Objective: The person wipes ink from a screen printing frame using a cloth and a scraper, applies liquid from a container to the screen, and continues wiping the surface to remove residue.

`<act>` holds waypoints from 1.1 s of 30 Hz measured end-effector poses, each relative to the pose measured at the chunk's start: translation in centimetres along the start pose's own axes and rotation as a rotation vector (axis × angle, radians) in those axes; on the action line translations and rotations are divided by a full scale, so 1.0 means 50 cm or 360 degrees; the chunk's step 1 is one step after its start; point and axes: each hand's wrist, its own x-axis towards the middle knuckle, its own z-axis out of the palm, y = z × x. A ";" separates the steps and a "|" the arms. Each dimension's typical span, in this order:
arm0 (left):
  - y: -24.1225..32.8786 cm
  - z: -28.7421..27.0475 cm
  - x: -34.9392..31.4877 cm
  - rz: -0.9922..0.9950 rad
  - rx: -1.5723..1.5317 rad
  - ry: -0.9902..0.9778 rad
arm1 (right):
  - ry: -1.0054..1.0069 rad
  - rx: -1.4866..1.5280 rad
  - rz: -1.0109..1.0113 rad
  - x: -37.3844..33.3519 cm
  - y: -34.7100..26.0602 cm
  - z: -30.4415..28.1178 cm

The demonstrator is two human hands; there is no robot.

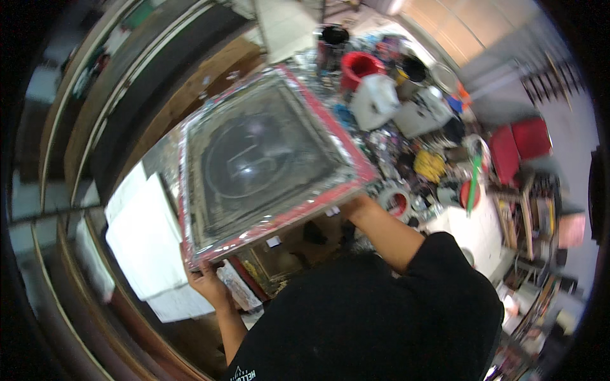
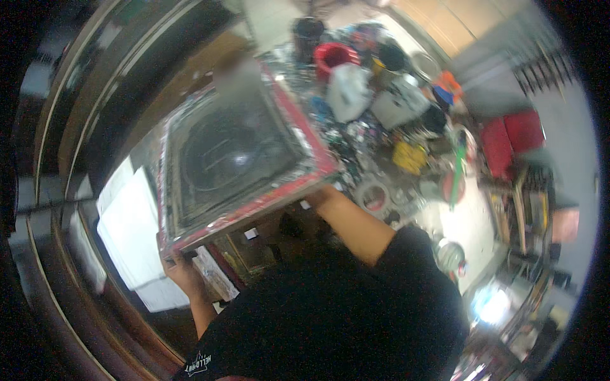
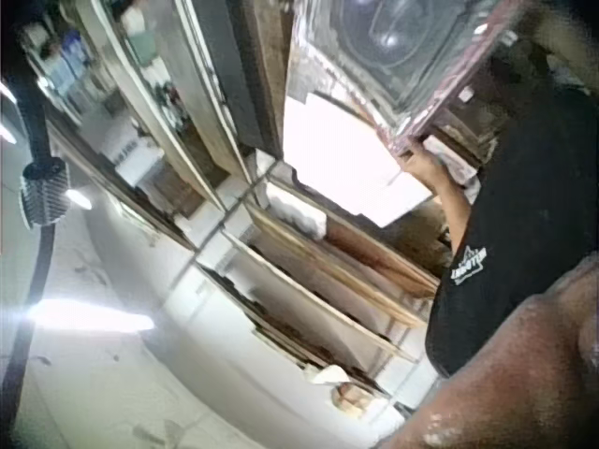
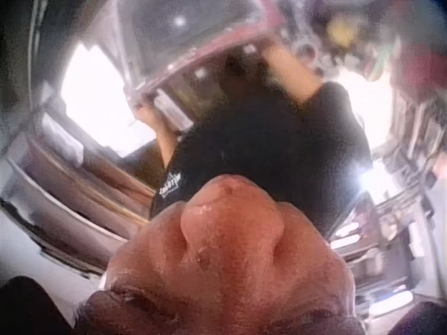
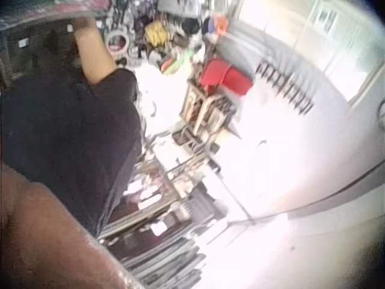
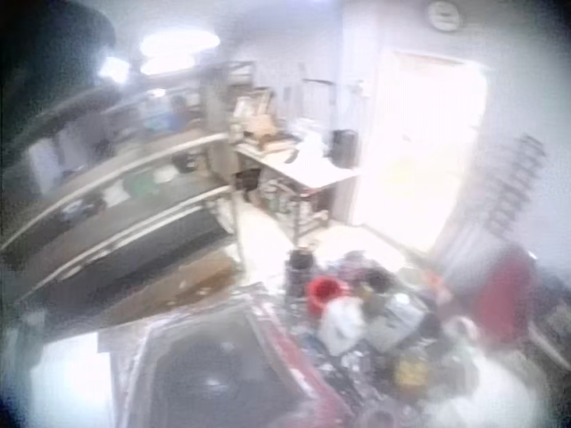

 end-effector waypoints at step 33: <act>-0.183 0.001 -0.084 -0.0942 -0.0391 0.0229 | 0.0403 -0.0236 -0.0517 -0.449 -0.537 -0.127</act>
